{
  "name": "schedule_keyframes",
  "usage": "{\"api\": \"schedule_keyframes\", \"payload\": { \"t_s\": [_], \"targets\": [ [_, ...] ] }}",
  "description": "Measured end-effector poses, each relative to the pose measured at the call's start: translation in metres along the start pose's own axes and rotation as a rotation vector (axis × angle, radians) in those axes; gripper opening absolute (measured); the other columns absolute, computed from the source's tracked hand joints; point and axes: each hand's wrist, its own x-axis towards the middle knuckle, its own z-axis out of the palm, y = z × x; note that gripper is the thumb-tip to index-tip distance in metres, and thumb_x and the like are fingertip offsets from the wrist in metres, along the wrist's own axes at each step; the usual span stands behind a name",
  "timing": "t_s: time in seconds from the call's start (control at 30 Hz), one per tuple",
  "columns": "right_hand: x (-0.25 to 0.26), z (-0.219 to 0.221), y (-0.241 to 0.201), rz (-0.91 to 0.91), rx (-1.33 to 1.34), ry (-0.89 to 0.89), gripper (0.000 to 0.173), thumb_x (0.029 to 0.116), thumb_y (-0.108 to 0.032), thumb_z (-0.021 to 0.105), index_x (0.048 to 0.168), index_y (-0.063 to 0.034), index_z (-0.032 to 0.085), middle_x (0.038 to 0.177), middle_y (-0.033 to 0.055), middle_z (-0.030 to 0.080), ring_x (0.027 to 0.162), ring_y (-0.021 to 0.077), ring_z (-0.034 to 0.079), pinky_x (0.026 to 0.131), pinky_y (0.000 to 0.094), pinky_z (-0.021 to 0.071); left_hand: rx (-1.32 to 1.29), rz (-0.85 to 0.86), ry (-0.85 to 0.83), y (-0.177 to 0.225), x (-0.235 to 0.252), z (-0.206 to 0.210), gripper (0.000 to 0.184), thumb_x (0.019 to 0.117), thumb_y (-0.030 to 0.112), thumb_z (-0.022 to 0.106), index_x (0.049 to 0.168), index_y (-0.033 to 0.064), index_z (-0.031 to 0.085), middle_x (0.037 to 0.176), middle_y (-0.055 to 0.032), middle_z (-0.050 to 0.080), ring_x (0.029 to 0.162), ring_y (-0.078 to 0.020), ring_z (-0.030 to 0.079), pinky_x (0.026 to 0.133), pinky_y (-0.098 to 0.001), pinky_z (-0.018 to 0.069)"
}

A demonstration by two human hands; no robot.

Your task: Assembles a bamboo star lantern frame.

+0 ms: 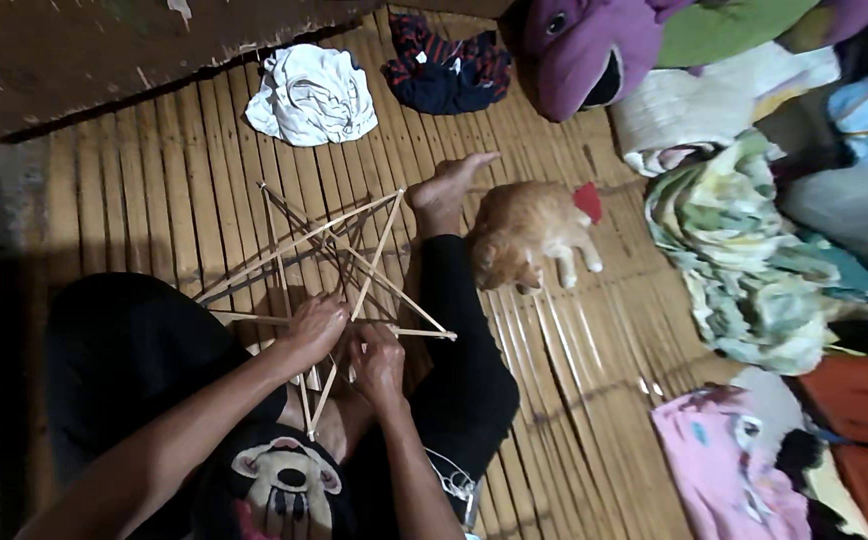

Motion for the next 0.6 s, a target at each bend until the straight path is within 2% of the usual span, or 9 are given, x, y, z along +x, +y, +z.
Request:
{"api": "schedule_keyframes", "payload": {
  "t_s": [0.07, 0.13, 0.23, 0.33, 0.47, 0.6],
  "targets": [
    [0.001, -0.002, 0.003, -0.046, -0.013, 0.012, 0.011, 0.0863, -0.007, 0.070, 0.091, -0.0030, 0.079, 0.092, 0.0145, 0.074, 0.088, 0.0321, 0.073, 0.072, 0.0455, 0.0601, -0.048, -0.048, -0.044, 0.001, -0.003, -0.006, 0.023, 0.1053, 0.006, 0.050, 0.115, -0.0034, 0.069, 0.119, -0.0216, 0.066, 0.117, -0.0389, 0.063, 0.103, -0.0526, 0.0475],
    [0.001, -0.002, 0.005, -0.074, -0.004, 0.017, 0.011, 0.0850, -0.006, 0.070, 0.090, -0.0030, 0.079, 0.092, 0.0144, 0.074, 0.089, 0.0320, 0.073, 0.074, 0.0446, 0.0603, -0.130, -0.139, -0.106, 0.002, -0.003, -0.012, 0.025, 0.1068, 0.010, 0.049, 0.117, -0.0015, 0.069, 0.118, -0.0213, 0.067, 0.117, -0.0385, 0.062, 0.104, -0.0555, 0.0449],
    [0.001, -0.003, 0.005, -0.086, 0.025, 0.010, 0.011, 0.0850, -0.005, 0.070, 0.090, -0.0018, 0.079, 0.093, 0.0147, 0.074, 0.089, 0.0326, 0.072, 0.076, 0.0446, 0.0600, -0.217, -0.248, -0.119, 0.004, -0.003, -0.018, 0.026, 0.1074, 0.014, 0.049, 0.117, 0.0022, 0.071, 0.116, -0.0194, 0.069, 0.117, -0.0357, 0.062, 0.105, -0.0548, 0.0424],
    [0.001, -0.003, 0.005, -0.090, 0.048, 0.000, 0.011, 0.0854, -0.004, 0.069, 0.090, -0.0022, 0.079, 0.094, 0.0146, 0.074, 0.090, 0.0322, 0.072, 0.076, 0.0438, 0.0598, -0.269, -0.260, -0.084, 0.005, -0.006, -0.017, 0.027, 0.1079, 0.016, 0.050, 0.116, 0.0033, 0.072, 0.114, -0.0183, 0.070, 0.115, -0.0345, 0.063, 0.105, -0.0537, 0.0428],
    [0.001, -0.003, 0.007, -0.077, 0.069, -0.014, 0.012, 0.0871, -0.005, 0.069, 0.092, -0.0031, 0.079, 0.095, 0.0141, 0.074, 0.092, 0.0320, 0.072, 0.076, 0.0446, 0.0596, -0.305, -0.293, -0.123, 0.006, -0.005, -0.020, 0.027, 0.1082, 0.018, 0.050, 0.117, 0.0033, 0.071, 0.114, -0.0190, 0.070, 0.115, -0.0356, 0.063, 0.103, -0.0548, 0.0436],
    [0.002, -0.004, 0.006, -0.074, 0.090, -0.010, 0.012, 0.0871, -0.005, 0.069, 0.092, -0.0029, 0.080, 0.094, 0.0144, 0.074, 0.091, 0.0312, 0.072, 0.077, 0.0442, 0.0598, -0.486, -0.348, -0.135, 0.002, -0.003, -0.015, 0.028, 0.1081, 0.020, 0.051, 0.119, 0.0030, 0.071, 0.115, -0.0167, 0.069, 0.111, -0.0307, 0.063, 0.100, -0.0527, 0.0461]
  ]
}}
